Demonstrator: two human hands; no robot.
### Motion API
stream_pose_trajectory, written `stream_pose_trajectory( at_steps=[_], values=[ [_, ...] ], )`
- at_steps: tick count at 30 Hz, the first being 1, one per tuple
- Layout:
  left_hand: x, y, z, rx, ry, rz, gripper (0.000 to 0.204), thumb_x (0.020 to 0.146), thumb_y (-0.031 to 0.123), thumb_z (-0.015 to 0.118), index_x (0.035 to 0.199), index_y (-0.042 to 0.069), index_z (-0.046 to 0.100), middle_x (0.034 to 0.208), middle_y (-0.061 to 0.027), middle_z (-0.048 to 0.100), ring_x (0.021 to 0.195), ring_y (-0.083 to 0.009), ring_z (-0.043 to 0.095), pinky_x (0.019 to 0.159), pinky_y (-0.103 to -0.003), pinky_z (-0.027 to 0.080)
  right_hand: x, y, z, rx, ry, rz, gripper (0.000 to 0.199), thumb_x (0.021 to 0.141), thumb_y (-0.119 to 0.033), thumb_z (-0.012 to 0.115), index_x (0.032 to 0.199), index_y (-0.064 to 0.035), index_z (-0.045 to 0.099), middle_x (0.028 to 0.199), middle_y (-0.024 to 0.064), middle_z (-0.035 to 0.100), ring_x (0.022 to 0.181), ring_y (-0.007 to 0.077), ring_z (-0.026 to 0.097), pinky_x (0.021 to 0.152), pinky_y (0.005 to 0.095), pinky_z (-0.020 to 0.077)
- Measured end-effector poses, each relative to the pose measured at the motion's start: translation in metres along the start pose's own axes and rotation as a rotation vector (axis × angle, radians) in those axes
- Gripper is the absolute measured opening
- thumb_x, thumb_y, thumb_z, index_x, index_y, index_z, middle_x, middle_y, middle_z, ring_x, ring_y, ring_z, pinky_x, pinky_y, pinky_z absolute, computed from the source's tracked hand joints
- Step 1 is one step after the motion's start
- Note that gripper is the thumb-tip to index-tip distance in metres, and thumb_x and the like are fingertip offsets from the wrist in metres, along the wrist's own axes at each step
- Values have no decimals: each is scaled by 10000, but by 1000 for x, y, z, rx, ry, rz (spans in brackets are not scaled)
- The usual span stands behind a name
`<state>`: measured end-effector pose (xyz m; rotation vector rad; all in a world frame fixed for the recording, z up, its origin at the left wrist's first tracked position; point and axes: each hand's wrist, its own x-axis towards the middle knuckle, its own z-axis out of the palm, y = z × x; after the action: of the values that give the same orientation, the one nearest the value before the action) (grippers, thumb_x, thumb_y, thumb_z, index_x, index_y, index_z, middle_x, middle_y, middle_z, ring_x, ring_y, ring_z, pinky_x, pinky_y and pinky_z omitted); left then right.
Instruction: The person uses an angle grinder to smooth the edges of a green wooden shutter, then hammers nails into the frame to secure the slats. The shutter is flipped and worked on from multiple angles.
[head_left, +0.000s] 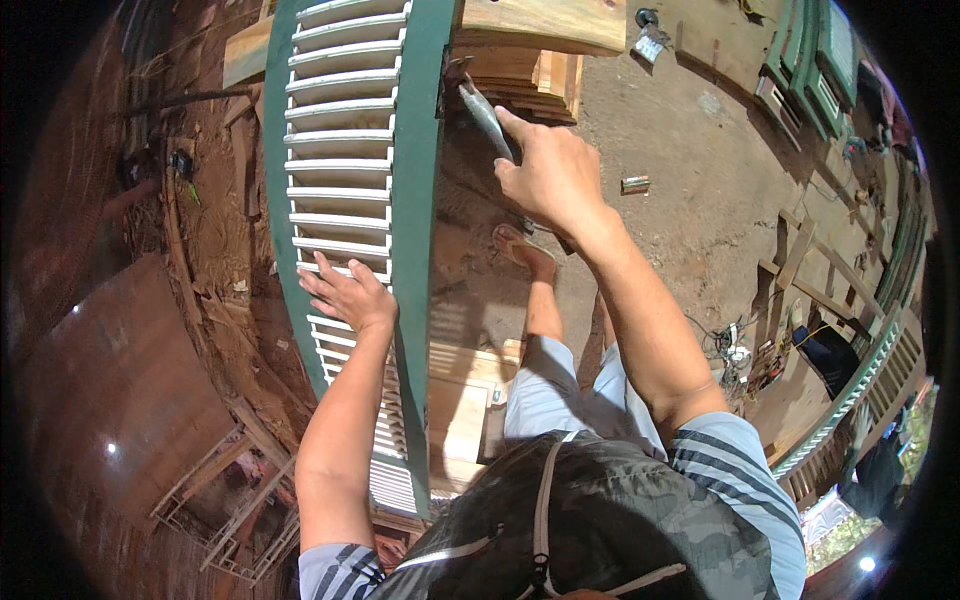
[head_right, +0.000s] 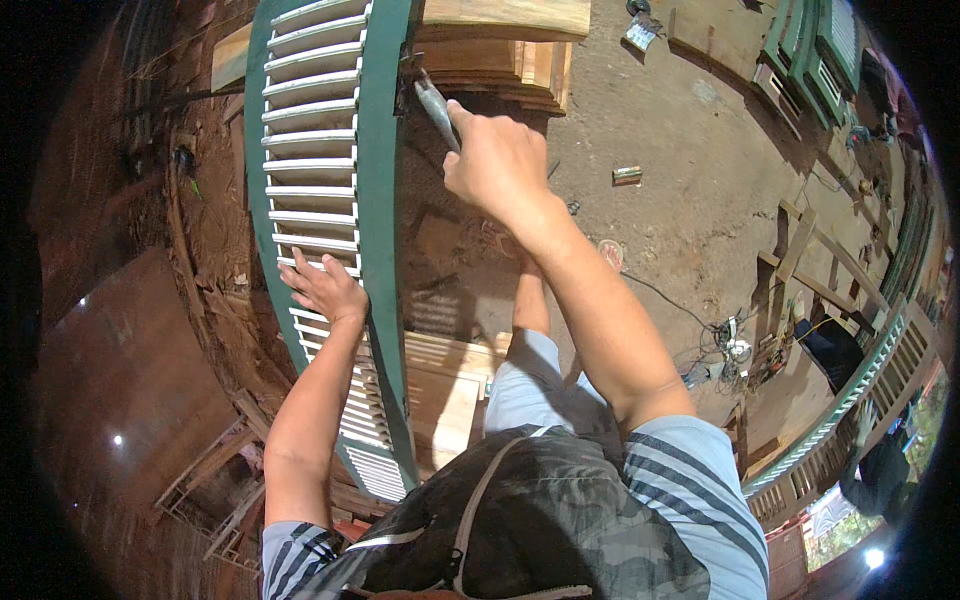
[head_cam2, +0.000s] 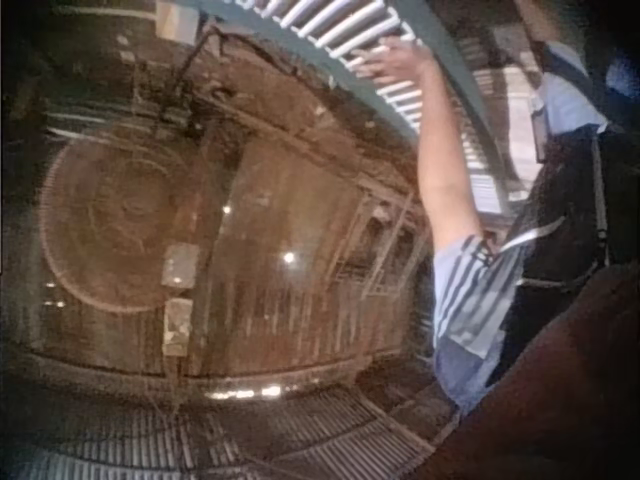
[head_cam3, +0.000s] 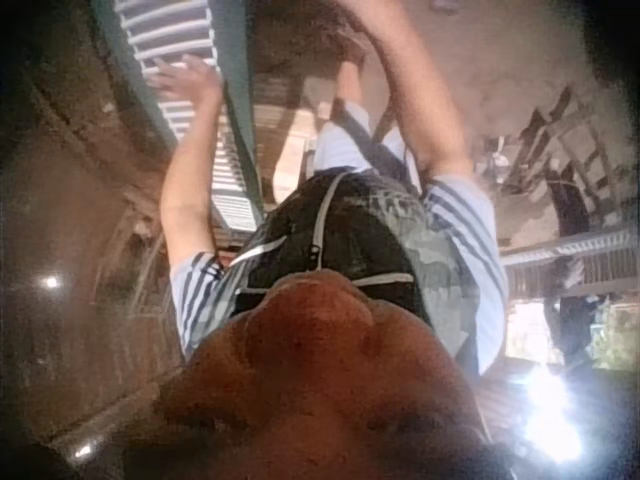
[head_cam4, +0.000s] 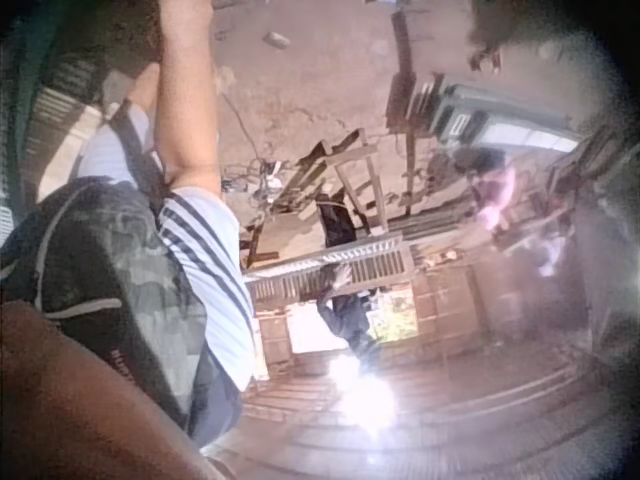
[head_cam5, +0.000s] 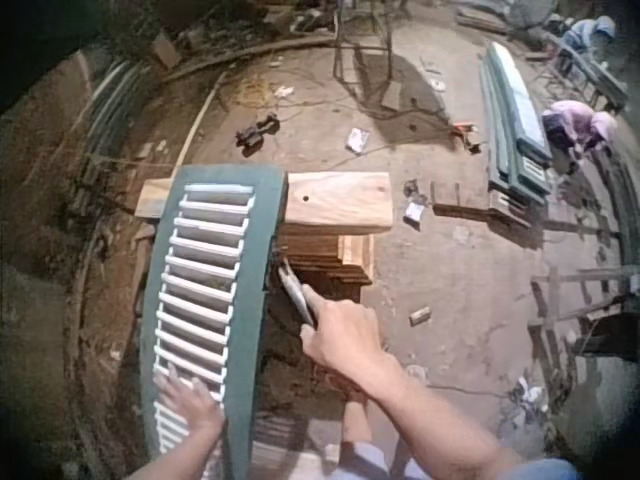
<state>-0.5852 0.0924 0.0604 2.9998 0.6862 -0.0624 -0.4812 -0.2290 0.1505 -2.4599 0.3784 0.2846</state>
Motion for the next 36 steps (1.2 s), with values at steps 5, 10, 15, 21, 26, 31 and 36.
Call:
stream_pose_trajectory(
  at_steps=[5,10,15,21,26,31,36],
  values=[
    [3,7,-4,-22,-21,-5,682,1057,411,457,1630,77,304,1730,-261,76,1615,-411,41,1249,-655,58,-5,5,13,68,35,12,637,871,-276,734,1490,-210,600,814,214,739,794,407,741,762,508,578],
    [0,1,-3,-8,-4,-10,689,1059,423,446,1633,71,297,1729,-261,85,1615,-414,47,1251,-657,49,-18,1,18,153,47,60,657,842,-203,731,1475,-107,586,845,208,747,791,420,735,748,531,585],
    [1,3,-6,-17,-34,-17,704,1043,393,454,1645,82,265,1723,-279,77,1618,-421,16,1265,-643,31,-6,1,14,68,59,-42,674,832,-188,728,1482,-104,572,831,197,739,775,408,736,713,530,578],
    [3,12,-6,-27,-44,-22,713,1042,404,455,1644,72,267,1729,-273,71,1616,-429,30,1263,-646,40,-17,20,40,180,6,6,662,815,-184,711,1463,-115,597,921,225,750,847,448,731,806,545,581],
    [5,-4,-1,-1,10,-4,708,1052,437,471,1653,118,276,1724,-288,112,1604,-452,81,1254,-644,60,-97,52,70,413,-180,241,479,820,-237,701,1266,-62,700,926,251,745,907,444,731,845,525,566],
    [-59,1,-37,-125,10,180,970,973,580,602,1665,51,171,1730,-267,93,1618,-426,35,1246,-695,63,-179,125,44,442,-411,376,399,816,-247,699,1116,16,715,858,207,730,840,312,724,807,444,549],
    [-153,-51,-41,158,-223,103,1279,729,357,916,1694,146,104,1747,-243,17,1600,-497,20,1185,-781,160,-256,166,-23,490,-357,585,253,829,-165,711,979,38,708,750,78,673,676,195,630,620,364,506]
  ],
)
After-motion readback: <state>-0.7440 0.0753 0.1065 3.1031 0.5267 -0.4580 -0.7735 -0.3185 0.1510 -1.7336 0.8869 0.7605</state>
